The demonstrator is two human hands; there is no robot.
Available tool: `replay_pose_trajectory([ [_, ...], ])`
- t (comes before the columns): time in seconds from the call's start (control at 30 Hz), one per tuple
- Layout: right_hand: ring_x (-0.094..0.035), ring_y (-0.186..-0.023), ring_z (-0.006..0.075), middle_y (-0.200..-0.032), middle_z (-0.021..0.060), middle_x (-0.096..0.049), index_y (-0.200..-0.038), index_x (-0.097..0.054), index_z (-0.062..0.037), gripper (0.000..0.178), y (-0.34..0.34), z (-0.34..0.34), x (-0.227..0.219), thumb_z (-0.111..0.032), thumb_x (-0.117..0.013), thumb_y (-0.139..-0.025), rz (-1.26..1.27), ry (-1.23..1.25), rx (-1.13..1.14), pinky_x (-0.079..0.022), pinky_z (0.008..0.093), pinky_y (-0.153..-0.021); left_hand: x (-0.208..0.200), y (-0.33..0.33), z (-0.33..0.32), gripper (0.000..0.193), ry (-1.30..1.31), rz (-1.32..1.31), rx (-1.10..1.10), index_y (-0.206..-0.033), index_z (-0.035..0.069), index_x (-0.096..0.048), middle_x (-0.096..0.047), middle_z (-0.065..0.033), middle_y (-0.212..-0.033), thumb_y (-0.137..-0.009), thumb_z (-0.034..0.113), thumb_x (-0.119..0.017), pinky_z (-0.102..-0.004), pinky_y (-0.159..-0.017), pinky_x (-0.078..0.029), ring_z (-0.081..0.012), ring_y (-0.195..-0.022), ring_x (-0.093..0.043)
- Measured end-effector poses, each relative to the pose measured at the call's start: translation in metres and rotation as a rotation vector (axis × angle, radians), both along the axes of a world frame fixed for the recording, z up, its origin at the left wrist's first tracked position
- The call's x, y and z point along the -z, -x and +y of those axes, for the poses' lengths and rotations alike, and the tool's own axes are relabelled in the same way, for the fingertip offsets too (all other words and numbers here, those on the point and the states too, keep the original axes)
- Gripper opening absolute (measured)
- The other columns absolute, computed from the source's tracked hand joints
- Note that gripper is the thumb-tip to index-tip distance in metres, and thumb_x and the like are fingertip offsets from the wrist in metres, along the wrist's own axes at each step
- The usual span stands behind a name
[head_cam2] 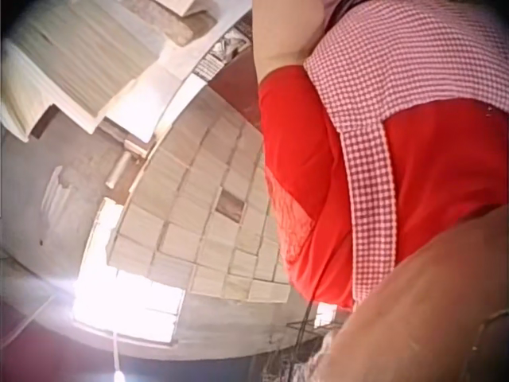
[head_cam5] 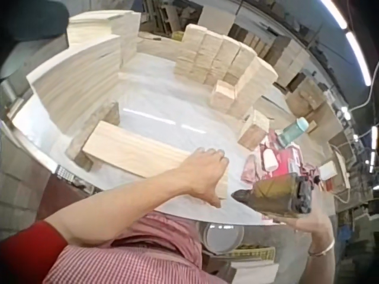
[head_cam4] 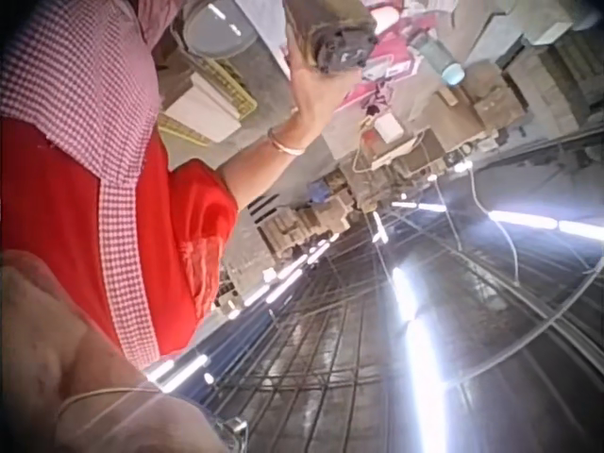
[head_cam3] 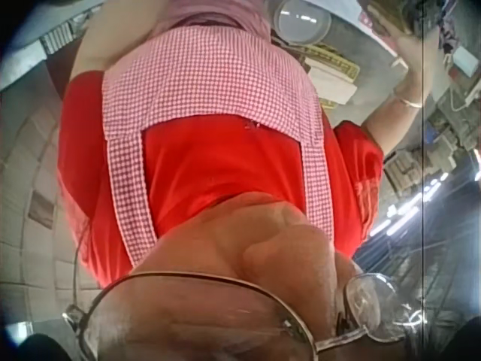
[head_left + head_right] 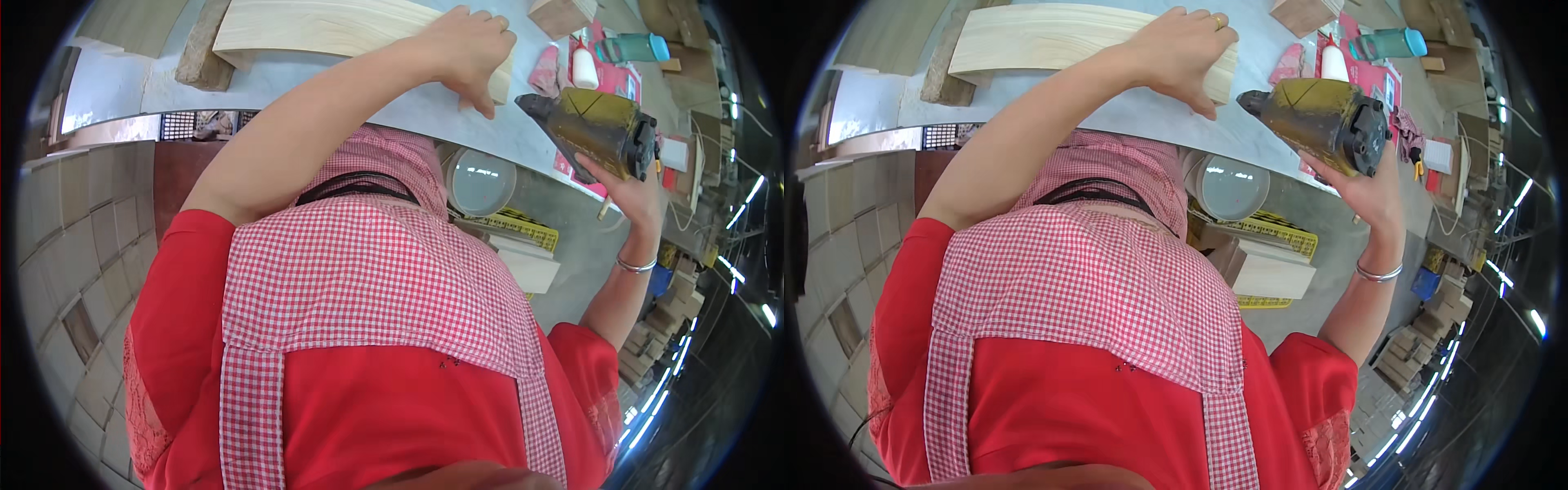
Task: Assembling wooden boxes using glue and a pneumatic nail gun.
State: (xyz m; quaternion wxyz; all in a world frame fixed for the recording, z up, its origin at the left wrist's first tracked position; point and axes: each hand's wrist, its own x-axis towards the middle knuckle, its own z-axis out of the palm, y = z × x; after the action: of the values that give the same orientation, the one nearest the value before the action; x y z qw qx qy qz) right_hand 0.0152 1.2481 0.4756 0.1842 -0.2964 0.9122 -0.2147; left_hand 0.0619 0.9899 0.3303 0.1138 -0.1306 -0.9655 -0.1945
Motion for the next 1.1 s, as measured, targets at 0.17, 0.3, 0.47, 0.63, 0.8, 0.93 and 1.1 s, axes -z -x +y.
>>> replay_pose_trajectory([
  [0.17,-0.069,-0.095,0.0166,-0.107,0.0121,-0.071,-0.113,-0.062,0.0044,0.050,-0.001,0.000,-0.001,-0.012,-0.087,-0.073,0.007,0.023,-0.050,-0.054,0.0313,-0.084,-0.049,-0.028,0.029,0.074,0.401,-0.056,-0.300,-0.109,-0.005,-0.059,-0.058,-0.0227,-0.114,-0.058,0.043,-0.086,-0.0445,-0.095,-0.044,-0.0364,-0.111,-0.056],
  [0.3,-0.069,-0.092,0.0158,-0.102,0.0111,-0.073,-0.108,-0.065,0.0043,0.043,0.002,-0.005,-0.001,-0.013,-0.086,-0.074,0.064,0.009,-0.094,-0.055,0.0309,-0.082,-0.043,-0.022,0.032,0.075,0.402,-0.082,-0.324,-0.109,-0.004,-0.060,-0.059,-0.0222,-0.114,-0.058,0.043,-0.088,-0.0445,-0.096,-0.044,-0.0354,-0.113,-0.055],
  [0.47,-0.070,-0.089,0.0158,-0.098,0.0100,-0.074,-0.103,-0.067,0.0042,0.039,0.006,-0.014,-0.004,-0.014,-0.086,-0.075,0.009,-0.051,-0.172,-0.055,0.0316,-0.080,-0.053,-0.025,0.030,0.074,0.391,-0.099,-0.314,-0.109,-0.005,-0.060,-0.059,-0.0221,-0.114,-0.058,0.042,-0.088,-0.0445,-0.095,-0.044,-0.0354,-0.112,-0.056],
  [0.63,-0.069,-0.091,0.0175,-0.102,0.0101,-0.073,-0.108,-0.065,0.0029,0.041,0.008,-0.012,-0.002,-0.013,-0.084,-0.076,0.019,-0.062,-0.159,-0.054,0.0320,-0.081,-0.042,-0.015,0.014,0.074,0.235,-0.123,-0.201,-0.108,-0.005,-0.060,-0.060,-0.0219,-0.112,-0.058,0.041,-0.088,-0.0443,-0.094,-0.045,-0.0354,-0.111,-0.056],
  [0.8,-0.067,-0.098,0.0175,-0.110,0.0102,-0.070,-0.119,-0.060,0.0023,0.048,0.012,-0.015,-0.010,-0.008,-0.083,-0.078,0.047,-0.184,-0.242,-0.053,0.0320,-0.086,-0.036,-0.004,0.000,0.073,-0.043,-0.163,0.014,-0.107,-0.005,-0.060,-0.060,-0.0220,-0.112,-0.058,0.040,-0.088,-0.0443,-0.094,-0.045,-0.0356,-0.110,-0.057],
  [0.93,-0.067,-0.097,0.0174,-0.109,0.0101,-0.070,-0.118,-0.060,0.0016,0.047,0.016,-0.017,-0.010,-0.009,-0.083,-0.079,0.089,-0.222,-0.299,-0.053,0.0321,-0.086,-0.031,-0.005,-0.002,0.074,-0.038,-0.139,0.022,-0.108,-0.005,-0.060,-0.060,-0.0223,-0.112,-0.059,0.044,-0.087,-0.0444,-0.095,-0.045,-0.0353,-0.111,-0.057],
  [1.1,-0.067,-0.096,0.0170,-0.108,0.0091,-0.070,-0.115,-0.062,0.0018,0.043,0.022,-0.021,-0.016,-0.010,-0.082,-0.079,0.055,-0.104,-0.356,-0.053,0.0319,-0.085,-0.066,-0.027,-0.005,0.075,0.062,-0.211,-0.071,-0.107,-0.004,-0.061,-0.061,-0.0222,-0.112,-0.064,0.053,-0.081,-0.0466,-0.095,-0.044,-0.0351,-0.111,-0.057],
])
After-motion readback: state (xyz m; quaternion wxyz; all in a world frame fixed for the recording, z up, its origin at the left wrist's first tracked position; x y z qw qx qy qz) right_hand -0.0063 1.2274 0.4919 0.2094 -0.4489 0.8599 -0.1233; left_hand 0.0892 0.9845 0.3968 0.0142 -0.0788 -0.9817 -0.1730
